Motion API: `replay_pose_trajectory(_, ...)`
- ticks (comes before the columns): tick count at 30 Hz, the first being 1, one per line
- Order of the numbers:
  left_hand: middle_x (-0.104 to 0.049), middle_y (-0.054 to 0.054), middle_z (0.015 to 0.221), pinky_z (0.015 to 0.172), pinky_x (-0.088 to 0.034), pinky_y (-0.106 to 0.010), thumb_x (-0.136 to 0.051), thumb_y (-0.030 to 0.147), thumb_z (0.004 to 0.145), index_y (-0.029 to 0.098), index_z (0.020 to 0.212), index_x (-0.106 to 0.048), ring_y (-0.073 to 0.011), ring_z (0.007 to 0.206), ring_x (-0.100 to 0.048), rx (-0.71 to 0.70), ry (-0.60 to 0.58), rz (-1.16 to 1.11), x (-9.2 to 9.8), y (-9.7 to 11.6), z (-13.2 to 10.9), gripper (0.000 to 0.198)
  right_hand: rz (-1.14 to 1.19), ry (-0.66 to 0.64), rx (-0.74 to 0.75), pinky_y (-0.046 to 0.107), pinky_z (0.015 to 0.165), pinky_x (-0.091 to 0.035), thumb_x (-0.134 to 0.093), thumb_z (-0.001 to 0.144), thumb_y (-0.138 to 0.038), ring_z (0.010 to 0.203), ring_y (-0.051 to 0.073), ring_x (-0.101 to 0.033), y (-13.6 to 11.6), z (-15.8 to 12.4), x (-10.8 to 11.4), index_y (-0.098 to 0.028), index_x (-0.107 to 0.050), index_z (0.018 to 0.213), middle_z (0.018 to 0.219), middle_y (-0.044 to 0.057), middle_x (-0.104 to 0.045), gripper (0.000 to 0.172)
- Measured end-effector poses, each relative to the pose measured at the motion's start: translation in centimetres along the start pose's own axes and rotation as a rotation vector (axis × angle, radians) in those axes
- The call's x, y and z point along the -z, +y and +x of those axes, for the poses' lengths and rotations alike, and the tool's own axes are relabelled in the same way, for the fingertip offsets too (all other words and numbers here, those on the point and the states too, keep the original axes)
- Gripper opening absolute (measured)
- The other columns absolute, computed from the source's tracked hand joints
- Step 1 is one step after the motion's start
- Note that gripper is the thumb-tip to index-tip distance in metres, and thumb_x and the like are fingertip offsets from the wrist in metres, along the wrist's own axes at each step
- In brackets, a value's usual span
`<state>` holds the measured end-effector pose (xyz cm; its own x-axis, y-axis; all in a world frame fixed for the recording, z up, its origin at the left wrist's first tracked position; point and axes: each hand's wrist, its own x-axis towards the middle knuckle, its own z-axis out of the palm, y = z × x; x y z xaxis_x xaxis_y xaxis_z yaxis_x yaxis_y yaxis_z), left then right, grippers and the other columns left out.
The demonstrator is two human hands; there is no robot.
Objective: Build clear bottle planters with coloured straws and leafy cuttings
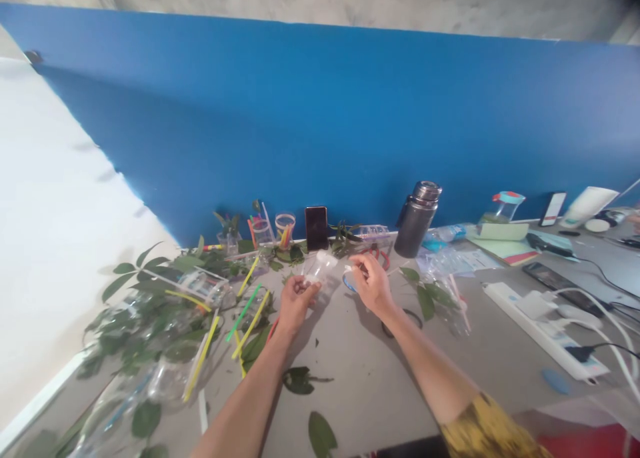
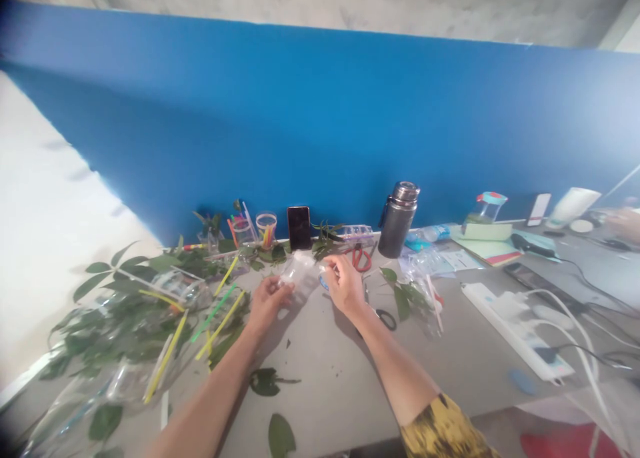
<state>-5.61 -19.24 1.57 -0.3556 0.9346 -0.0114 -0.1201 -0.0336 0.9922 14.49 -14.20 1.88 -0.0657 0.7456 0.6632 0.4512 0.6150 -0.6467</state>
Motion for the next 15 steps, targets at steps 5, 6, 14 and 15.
replay_pose_trajectory(5, -0.063, 0.001, 0.076, 0.054, -0.048, -0.026, -0.092, 0.042, 0.057, 0.019, 0.091, -0.060, -0.0155, 0.063, -0.061, -0.007, -0.104, 0.013, -0.45, 0.29, -0.64, 0.053, -0.019, -0.013, -0.006, 0.034, 0.084, -0.055, -0.052, 0.095, -0.025, 0.094, 0.023, -0.069, 0.07, 0.04, -0.03, -0.024, -0.068, 0.109, 0.104, 0.008, -0.071, 0.021)
replay_pose_trajectory(6, -0.063, 0.001, 0.076, 0.054, -0.047, -0.026, -0.092, 0.042, 0.057, 0.019, 0.092, -0.060, -0.0155, 0.063, -0.061, -0.007, -0.113, 0.017, -0.54, 0.30, -0.74, 0.052, -0.021, -0.009, -0.010, 0.034, 0.084, -0.055, -0.052, 0.095, -0.025, 0.094, 0.023, -0.069, 0.12, 0.06, -0.05, -0.024, -0.068, 0.109, 0.104, 0.008, -0.071, 0.021)
replay_pose_trajectory(14, -0.064, 0.000, 0.076, 0.059, -0.046, -0.027, -0.093, 0.040, 0.056, 0.019, 0.093, -0.062, -0.0159, 0.065, -0.060, -0.055, -0.066, 0.050, -0.66, -0.30, -0.62, 0.052, -0.093, -0.011, -0.049, 0.036, 0.083, -0.056, -0.054, 0.092, -0.026, 0.090, 0.024, -0.069, 0.70, 0.18, -0.14, -0.024, -0.069, 0.106, 0.099, 0.007, -0.073, 0.020)
replay_pose_trajectory(15, -0.065, 0.000, 0.077, 0.061, -0.047, -0.028, -0.093, 0.040, 0.056, 0.019, 0.093, -0.061, -0.0161, 0.066, -0.061, -0.055, -0.069, 0.046, -0.68, -0.25, -0.68, 0.052, -0.096, -0.017, -0.060, 0.036, 0.083, -0.055, -0.054, 0.091, -0.026, 0.088, 0.023, -0.069, 0.75, 0.18, -0.15, -0.024, -0.069, 0.106, 0.097, 0.007, -0.073, 0.020)
